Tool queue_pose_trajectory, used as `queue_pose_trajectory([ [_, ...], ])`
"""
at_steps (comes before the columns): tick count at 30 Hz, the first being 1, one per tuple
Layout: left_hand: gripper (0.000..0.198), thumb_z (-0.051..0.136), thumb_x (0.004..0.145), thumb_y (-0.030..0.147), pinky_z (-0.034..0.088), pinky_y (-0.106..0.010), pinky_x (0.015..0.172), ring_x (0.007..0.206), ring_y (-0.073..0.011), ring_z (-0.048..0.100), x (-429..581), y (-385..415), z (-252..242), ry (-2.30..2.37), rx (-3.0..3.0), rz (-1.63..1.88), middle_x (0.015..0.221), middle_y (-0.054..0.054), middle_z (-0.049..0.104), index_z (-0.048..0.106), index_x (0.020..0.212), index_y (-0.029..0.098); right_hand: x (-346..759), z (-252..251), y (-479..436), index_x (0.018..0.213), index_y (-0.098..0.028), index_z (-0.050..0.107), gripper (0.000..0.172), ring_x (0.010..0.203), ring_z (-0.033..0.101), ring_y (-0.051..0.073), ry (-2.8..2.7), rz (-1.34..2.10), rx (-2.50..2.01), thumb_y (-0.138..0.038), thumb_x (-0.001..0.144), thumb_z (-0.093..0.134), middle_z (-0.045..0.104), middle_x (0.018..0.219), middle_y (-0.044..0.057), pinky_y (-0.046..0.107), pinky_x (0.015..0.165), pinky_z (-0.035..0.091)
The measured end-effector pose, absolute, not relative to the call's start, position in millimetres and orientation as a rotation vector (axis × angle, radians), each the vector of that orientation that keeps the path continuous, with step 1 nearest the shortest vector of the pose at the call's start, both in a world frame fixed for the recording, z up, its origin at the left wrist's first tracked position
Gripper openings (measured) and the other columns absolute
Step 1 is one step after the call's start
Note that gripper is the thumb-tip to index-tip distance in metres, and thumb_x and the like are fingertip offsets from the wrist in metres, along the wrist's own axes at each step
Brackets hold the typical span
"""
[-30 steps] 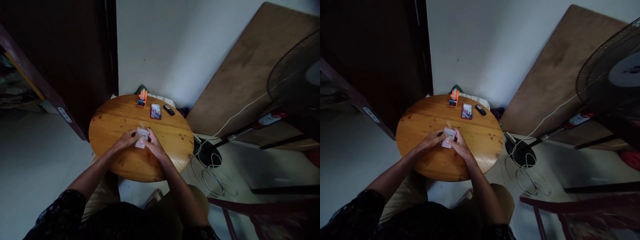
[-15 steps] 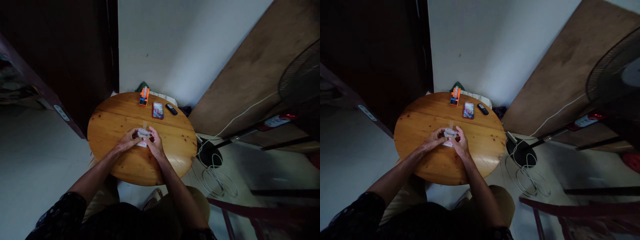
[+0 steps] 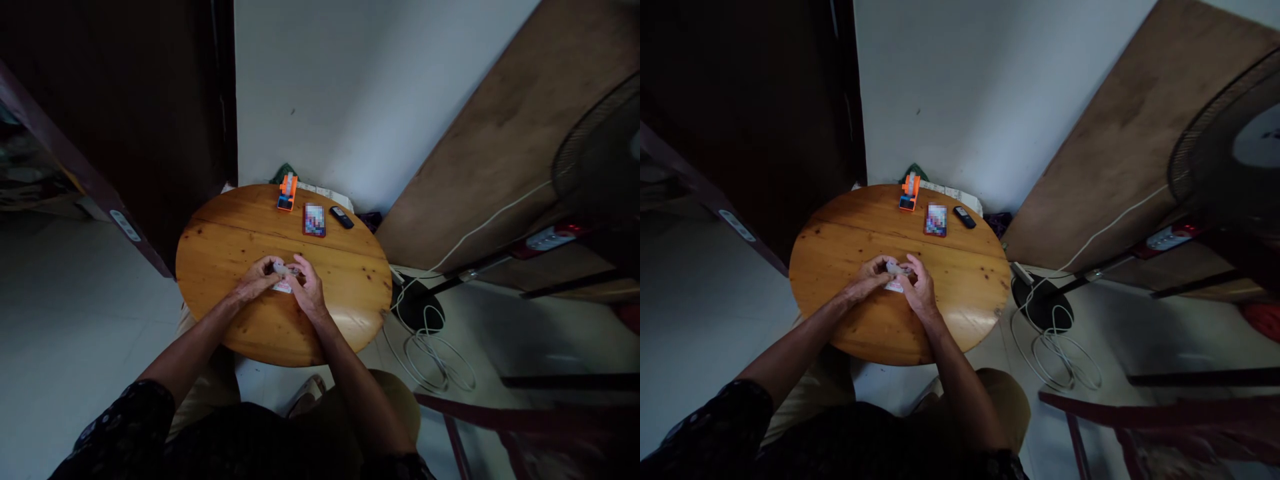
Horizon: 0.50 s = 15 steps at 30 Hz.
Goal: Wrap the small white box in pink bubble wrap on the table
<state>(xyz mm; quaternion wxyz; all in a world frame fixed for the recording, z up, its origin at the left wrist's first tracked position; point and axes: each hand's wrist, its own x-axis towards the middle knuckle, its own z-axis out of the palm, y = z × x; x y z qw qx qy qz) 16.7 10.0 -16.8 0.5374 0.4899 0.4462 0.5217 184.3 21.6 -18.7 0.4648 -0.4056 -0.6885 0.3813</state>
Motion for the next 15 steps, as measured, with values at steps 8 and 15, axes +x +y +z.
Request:
queue_pose_trajectory([
  [8, 0.048, 0.077, 0.066, 0.039, 0.050, -0.032, 0.090, 0.095, -0.0185, 0.065, 19, 13, -22, 1.024, 1.177, 1.253, 0.106, -0.006, 0.071, 0.063, 0.107, 0.017, 184, -10, 23, 0.132, -0.019, 0.056, 0.053, 0.114, 0.064, 0.024, -1.701, 0.862, -1.072, -0.030, 0.080, 0.064, 0.070, 0.120, 0.010, 0.040, 0.105, 0.046],
  [15, 0.048, 0.076, 0.067, 0.038, 0.048, -0.029, 0.087, 0.094, -0.0172, 0.062, 20, 17, -24, 1.000, 1.224, 1.276, 0.104, -0.004, 0.069, 0.063, 0.108, 0.018, 185, 11, 37, 0.124, -0.020, 0.063, 0.045, 0.102, 0.068, 0.022, -1.828, 0.933, -1.023, -0.025, 0.080, 0.062, 0.073, 0.110, 0.007, 0.036, 0.090, 0.053],
])
